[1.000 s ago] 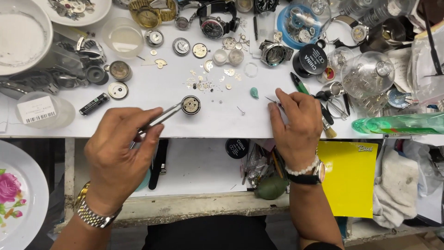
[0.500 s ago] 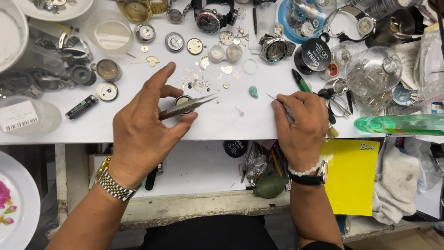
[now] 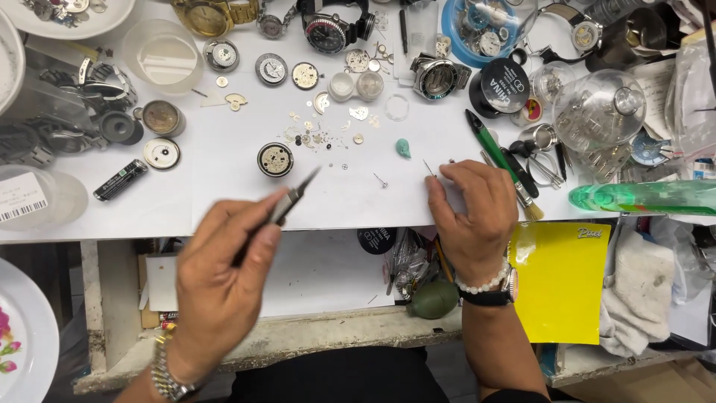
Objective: Repairing or assembling a watch movement using tweezers and other specialized tools on a workbench.
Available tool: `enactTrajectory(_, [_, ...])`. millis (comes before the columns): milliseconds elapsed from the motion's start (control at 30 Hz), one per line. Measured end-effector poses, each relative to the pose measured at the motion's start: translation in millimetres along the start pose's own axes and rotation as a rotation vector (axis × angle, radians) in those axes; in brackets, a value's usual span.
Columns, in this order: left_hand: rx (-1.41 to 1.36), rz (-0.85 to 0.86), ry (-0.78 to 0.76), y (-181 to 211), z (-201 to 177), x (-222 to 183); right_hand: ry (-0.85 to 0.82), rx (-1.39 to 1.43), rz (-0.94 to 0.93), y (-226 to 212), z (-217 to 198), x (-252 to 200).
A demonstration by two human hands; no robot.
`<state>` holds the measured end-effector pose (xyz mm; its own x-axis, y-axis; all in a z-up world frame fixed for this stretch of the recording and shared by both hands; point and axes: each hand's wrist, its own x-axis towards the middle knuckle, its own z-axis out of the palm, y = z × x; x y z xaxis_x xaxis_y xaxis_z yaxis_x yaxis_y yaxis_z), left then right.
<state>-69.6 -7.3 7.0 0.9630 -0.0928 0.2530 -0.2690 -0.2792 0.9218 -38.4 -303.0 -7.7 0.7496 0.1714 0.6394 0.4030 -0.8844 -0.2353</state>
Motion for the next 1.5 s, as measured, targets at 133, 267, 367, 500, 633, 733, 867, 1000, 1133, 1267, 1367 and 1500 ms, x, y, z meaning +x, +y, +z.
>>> enactTrajectory(133, [-0.396,-0.268,0.029,23,33,-14,0.098,0.028,-0.091,-17,4,-29])
enactTrajectory(267, [-0.259,-0.108,-0.058,34,53,-12,-0.014,0.384,-0.263,-53,5,-29])
enactTrajectory(367, [-0.235,0.096,-0.148,43,46,-5,0.122,0.235,-0.311,-40,10,-39])
enactTrajectory(500, [-0.019,0.478,-0.17,23,35,7,0.264,0.266,-0.066,-51,9,-28])
enactTrajectory(633, [0.322,0.627,-0.022,-7,4,35,0.236,0.48,0.087,-52,21,-26])
enactTrajectory(733, [0.559,0.562,0.146,-30,-8,50,0.098,0.423,0.058,-64,22,-9])
enactTrajectory(867, [0.545,0.406,0.142,-35,-9,55,0.09,0.381,0.019,-72,32,-5])
enactTrajectory(1000, [0.469,0.344,0.09,-33,-8,54,0.08,0.318,0.003,-77,36,-4])
enactTrajectory(1133, [0.443,0.358,0.074,-34,-9,54,0.078,0.293,-0.011,-76,43,-3])
enactTrajectory(1267, [0.452,0.35,0.08,-34,-9,54,0.076,0.287,-0.024,-77,46,0])
enactTrajectory(1367, [0.449,0.353,0.083,-35,-9,53,0.08,0.284,-0.029,-77,46,0])
enactTrajectory(1500, [0.456,0.353,0.088,-36,-9,53,0.082,0.277,-0.03,-78,46,2])
